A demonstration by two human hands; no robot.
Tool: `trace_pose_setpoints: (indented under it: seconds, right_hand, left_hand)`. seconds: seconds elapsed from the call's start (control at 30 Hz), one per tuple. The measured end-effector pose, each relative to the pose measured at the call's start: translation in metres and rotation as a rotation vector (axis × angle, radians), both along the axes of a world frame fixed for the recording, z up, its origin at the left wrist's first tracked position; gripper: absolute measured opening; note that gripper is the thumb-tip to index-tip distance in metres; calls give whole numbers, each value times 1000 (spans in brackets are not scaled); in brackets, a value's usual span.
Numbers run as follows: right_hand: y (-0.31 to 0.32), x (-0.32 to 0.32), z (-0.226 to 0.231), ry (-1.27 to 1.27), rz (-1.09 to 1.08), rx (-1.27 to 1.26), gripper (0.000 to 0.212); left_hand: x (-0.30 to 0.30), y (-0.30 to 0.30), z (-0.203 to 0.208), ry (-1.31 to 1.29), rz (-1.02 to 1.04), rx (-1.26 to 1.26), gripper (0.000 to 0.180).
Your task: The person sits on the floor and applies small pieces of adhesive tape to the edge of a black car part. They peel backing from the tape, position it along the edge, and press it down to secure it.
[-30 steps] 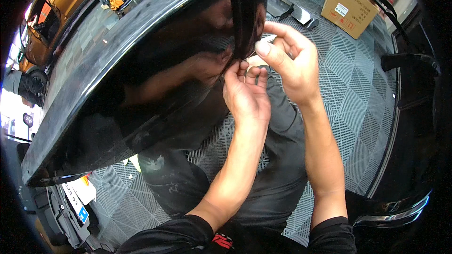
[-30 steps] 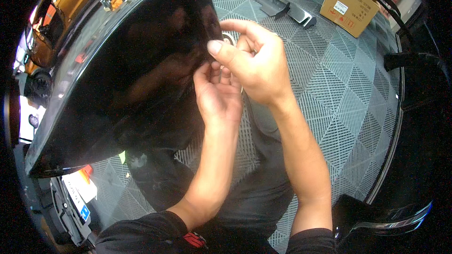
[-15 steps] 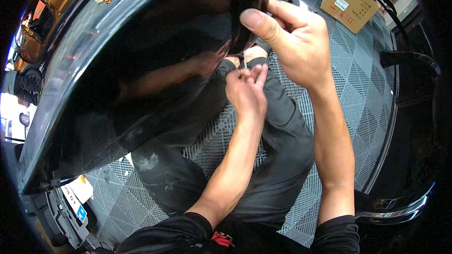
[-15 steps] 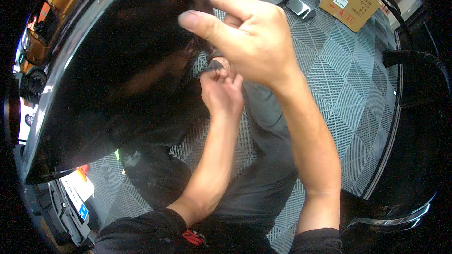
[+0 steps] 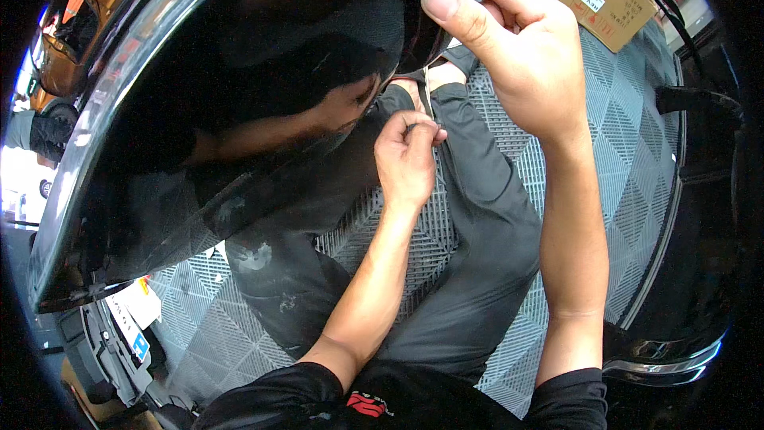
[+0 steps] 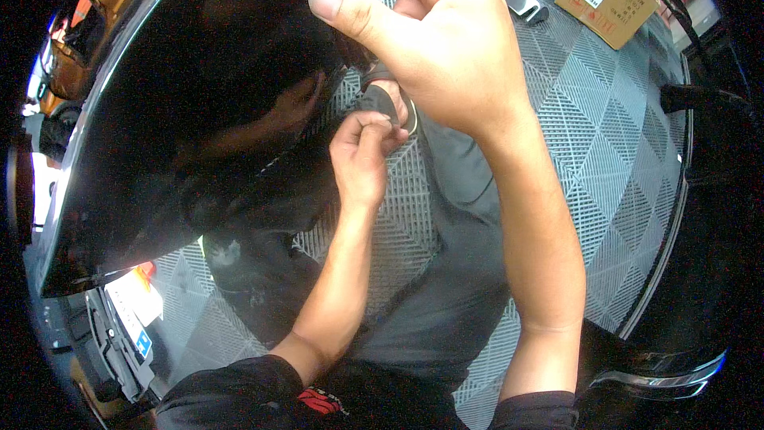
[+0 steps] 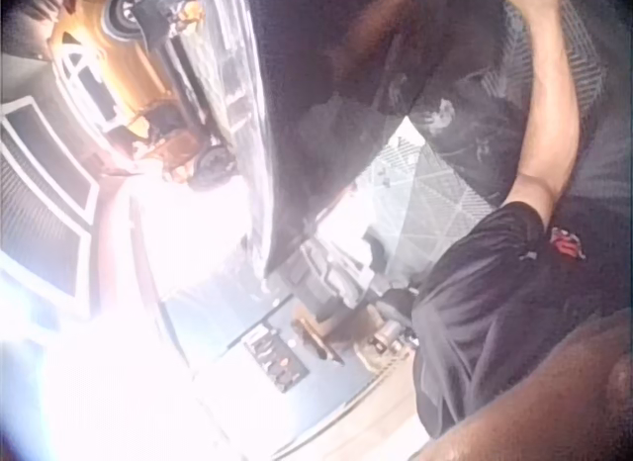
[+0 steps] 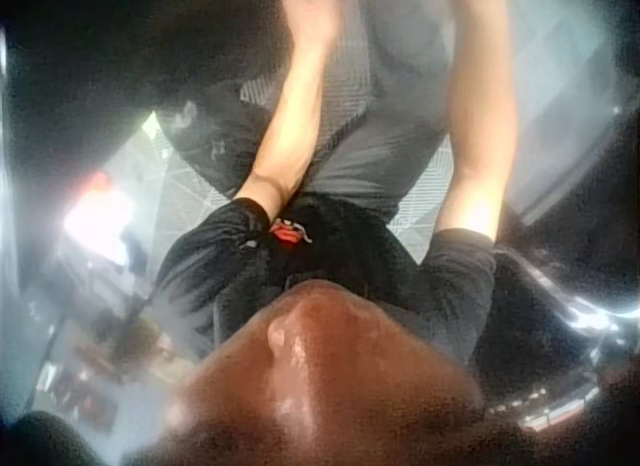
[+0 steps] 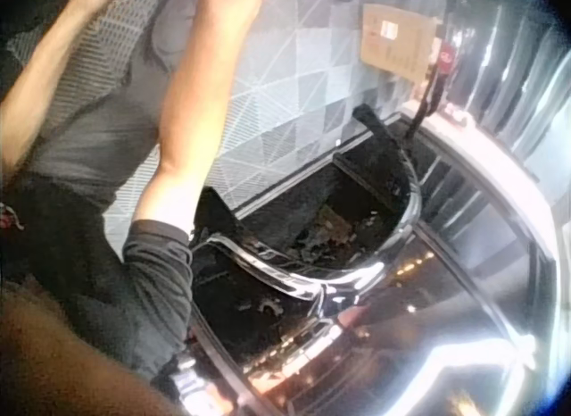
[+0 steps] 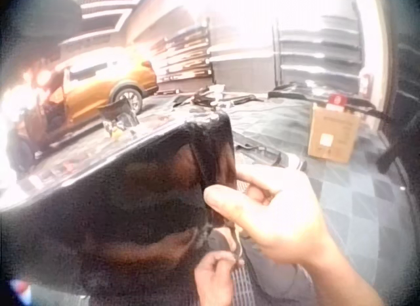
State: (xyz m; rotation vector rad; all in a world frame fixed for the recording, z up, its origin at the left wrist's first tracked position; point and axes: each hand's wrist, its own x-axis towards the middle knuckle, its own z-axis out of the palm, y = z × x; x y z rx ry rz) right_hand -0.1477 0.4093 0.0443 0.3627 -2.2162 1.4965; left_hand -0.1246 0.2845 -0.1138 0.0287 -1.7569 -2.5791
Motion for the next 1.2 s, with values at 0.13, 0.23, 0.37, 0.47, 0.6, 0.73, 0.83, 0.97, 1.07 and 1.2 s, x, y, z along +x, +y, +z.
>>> trace_pose_setpoints:
  seconds: [0.13, 0.23, 0.37, 0.47, 0.6, 0.73, 0.83, 0.97, 1.07, 1.2]
  right_hand:
    - [8, 11, -15, 7, 29, -260, 33]
    - [13, 17, -52, -43, -27, -461, 29]
    - [-6, 21, -100, -33, -71, -615, 25]
    - [-24, 29, -120, -106, -53, -587, 23]
    - [-49, 41, -121, -48, -43, -507, 29]
    - [-69, 45, -113, -8, -25, -401, 40]
    - [-80, 46, -107, -31, -25, -383, 49]
    - [-86, 42, -105, 63, -69, -364, 53]
    - [-87, 43, -98, 28, -47, -386, 53]
    - [-86, 41, -99, 28, -36, -377, 53]
  left_hand:
    - [3, -7, 12, 80, 9, 235, 10]
    - [2, -14, 10, 44, -1, 362, 10]
    - [5, -20, 10, 32, 26, 398, 2]
    - [11, -18, 24, 52, 129, 489, 13]
    - [23, -21, 22, 17, 179, 298, 26]
    - [45, -43, 18, -67, 209, 171, 27]
    - [56, -63, 14, -97, 153, 148, 26]
    - [63, -71, 23, -133, 150, 120, 28]
    - [65, -75, 24, -129, 123, 110, 26]
    - [66, -79, 22, -129, 67, 77, 24]
